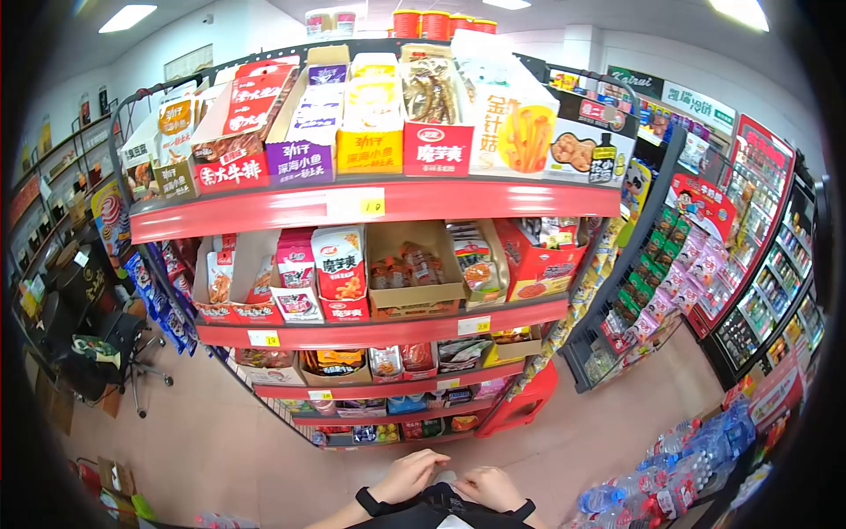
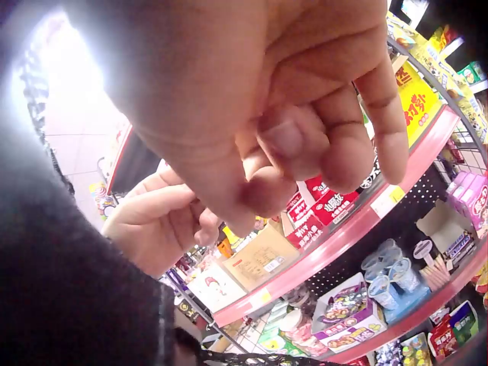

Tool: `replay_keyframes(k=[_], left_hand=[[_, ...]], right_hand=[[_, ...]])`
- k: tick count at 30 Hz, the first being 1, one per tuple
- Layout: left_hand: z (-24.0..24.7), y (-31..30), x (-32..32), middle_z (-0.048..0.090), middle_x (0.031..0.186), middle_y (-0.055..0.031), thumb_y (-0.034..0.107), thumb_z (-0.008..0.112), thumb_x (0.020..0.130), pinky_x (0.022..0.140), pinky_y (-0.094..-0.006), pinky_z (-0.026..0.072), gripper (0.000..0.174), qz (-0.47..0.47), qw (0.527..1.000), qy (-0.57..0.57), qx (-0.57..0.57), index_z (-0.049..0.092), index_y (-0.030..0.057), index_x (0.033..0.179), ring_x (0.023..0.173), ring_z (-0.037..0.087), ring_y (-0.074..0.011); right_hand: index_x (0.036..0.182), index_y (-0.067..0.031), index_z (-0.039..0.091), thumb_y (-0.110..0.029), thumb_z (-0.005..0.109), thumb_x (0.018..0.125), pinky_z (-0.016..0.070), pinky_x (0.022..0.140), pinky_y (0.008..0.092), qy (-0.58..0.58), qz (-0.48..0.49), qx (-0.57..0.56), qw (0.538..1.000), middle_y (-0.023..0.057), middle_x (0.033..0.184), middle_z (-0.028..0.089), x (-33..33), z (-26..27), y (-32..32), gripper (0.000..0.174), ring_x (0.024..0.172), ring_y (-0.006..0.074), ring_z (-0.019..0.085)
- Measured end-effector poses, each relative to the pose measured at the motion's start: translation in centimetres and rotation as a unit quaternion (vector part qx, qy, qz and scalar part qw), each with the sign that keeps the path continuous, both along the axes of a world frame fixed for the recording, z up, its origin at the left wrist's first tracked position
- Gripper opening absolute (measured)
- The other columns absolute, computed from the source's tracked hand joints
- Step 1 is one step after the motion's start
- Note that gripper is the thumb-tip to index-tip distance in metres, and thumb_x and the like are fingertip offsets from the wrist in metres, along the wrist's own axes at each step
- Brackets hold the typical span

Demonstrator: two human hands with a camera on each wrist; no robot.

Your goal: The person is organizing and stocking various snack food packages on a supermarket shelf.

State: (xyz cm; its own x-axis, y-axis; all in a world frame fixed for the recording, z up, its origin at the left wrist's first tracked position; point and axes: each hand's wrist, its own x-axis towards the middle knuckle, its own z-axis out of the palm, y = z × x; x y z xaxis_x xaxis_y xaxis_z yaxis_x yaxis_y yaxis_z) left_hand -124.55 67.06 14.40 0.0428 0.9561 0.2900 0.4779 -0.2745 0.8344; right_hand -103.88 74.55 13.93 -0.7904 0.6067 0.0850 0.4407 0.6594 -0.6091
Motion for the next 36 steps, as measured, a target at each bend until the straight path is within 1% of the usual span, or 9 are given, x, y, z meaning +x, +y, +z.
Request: replay_keyframes(k=[9,12,16,18,22,26,32,35,36], left_hand=[[0.3,-1.1,-0.2,0.063,0.101,-0.0102,-0.004,0.048,0.086,0.082,-0.0354,0.0496,0.034,0.021,0.999,-0.003,-0.027,0.059,0.0066,0.116,0.097,0.062,-0.0285],[0.4,-0.9,0.5,0.063,0.1,-0.0109,-0.004,0.048,0.086,0.082,-0.0355,0.0498,0.033,0.039,0.999,-0.003,-0.027,0.06,0.0058,0.115,0.096,0.063,-0.0288],[1.7,0.0,1.6,0.063,0.1,-0.0118,-0.004,0.049,0.086,0.081,-0.0362,0.0503,0.032,0.071,0.997,0.01,-0.026,0.06,0.0049,0.115,0.094,0.063,-0.0291],[1.9,1.1,2.3,0.064,0.099,-0.0118,-0.004,0.05,0.086,0.08,-0.0367,0.0507,0.031,0.095,0.995,0.021,-0.033,0.061,0.0047,0.114,0.093,0.064,-0.029],[2.2,4.0,4.8,0.065,0.096,-0.0114,-0.003,0.05,0.086,0.078,-0.0361,0.0511,0.03,0.148,0.989,0.014,-0.027,0.062,0.0048,0.112,0.089,0.064,-0.0288],[3.1,7.7,8.5,0.065,0.096,-0.0109,-0.002,0.05,0.087,0.077,-0.0357,0.051,0.028,0.148,0.989,0.008,-0.012,0.061,0.0042,0.112,0.088,0.064,-0.0284],[1.6,12.4,13.5,0.065,0.096,-0.0102,-0.001,0.05,0.088,0.077,-0.0355,0.0513,0.024,0.155,0.988,0.01,-0.006,0.061,0.0037,0.108,0.089,0.065,-0.0282],[1.4,13.0,15.0,0.065,0.099,-0.0135,-0.004,0.05,0.086,0.08,-0.0354,0.0504,0.031,0.17,0.985,0.011,-0.023,0.061,0.0026,0.114,0.09,0.063,-0.0301],[1.1,13.2,15.4,0.066,0.1,-0.0137,-0.005,0.049,0.086,0.079,-0.0356,0.0508,0.032,0.182,0.983,0.012,0.001,0.061,0.0027,0.114,0.088,0.063,-0.0309]], right_hand=[[0.075,-0.0041,0.065,-0.034,0.061,0.089,0.0496,0.071,0.0433,-0.033,0.046,-0.008,0.998,0.014,0.078,0.065,0.0,-0.6,0.4,0.034,0.078,0.0335,0.064],[0.075,-0.0039,0.064,-0.033,0.06,0.09,0.0494,0.071,0.0433,-0.041,0.067,0.01,0.997,0.014,0.076,0.064,0.3,-0.7,1.4,0.033,0.078,0.0331,0.064],[0.073,-0.0026,0.062,-0.033,0.061,0.089,0.0492,0.07,0.0433,-0.004,0.099,0.021,0.995,0.0136,0.074,0.062,1.0,-0.9,3.8,0.034,0.077,0.0331,0.063],[0.072,-0.0019,0.061,-0.033,0.061,0.089,0.0491,0.07,0.0433,0.024,0.108,0.018,0.994,0.0134,0.073,0.062,1.6,-0.1,5.3,0.035,0.076,0.0332,0.063],[0.072,-0.0022,0.061,-0.032,0.062,0.089,0.0495,0.069,0.0425,0.003,0.13,0.026,0.991,0.0131,0.072,0.062,4.1,0.4,9.7,0.034,0.075,0.0325,0.063],[0.072,-0.003,0.061,-0.031,0.063,0.088,0.0497,0.068,0.0416,-0.013,0.136,0.026,0.99,0.013,0.071,0.061,7.1,0.6,13.5,0.033,0.074,0.0315,0.063],[0.073,-0.0043,0.062,-0.03,0.064,0.087,0.0501,0.068,0.0414,0.0,0.145,0.031,0.989,0.0117,0.071,0.062,11.2,-0.5,18.7,0.03,0.073,0.0301,0.063],[0.075,-0.0048,0.062,-0.029,0.065,0.086,0.0503,0.07,0.0407,-0.018,0.166,0.023,0.986,0.0111,0.073,0.062,12.3,-0.2,20.4,0.026,0.076,0.0293,0.063],[0.075,-0.0055,0.063,-0.028,0.064,0.086,0.0501,0.072,0.0403,-0.02,0.179,0.024,0.983,0.0107,0.073,0.063,12.5,-0.7,21.0,0.025,0.078,0.0291,0.063]])
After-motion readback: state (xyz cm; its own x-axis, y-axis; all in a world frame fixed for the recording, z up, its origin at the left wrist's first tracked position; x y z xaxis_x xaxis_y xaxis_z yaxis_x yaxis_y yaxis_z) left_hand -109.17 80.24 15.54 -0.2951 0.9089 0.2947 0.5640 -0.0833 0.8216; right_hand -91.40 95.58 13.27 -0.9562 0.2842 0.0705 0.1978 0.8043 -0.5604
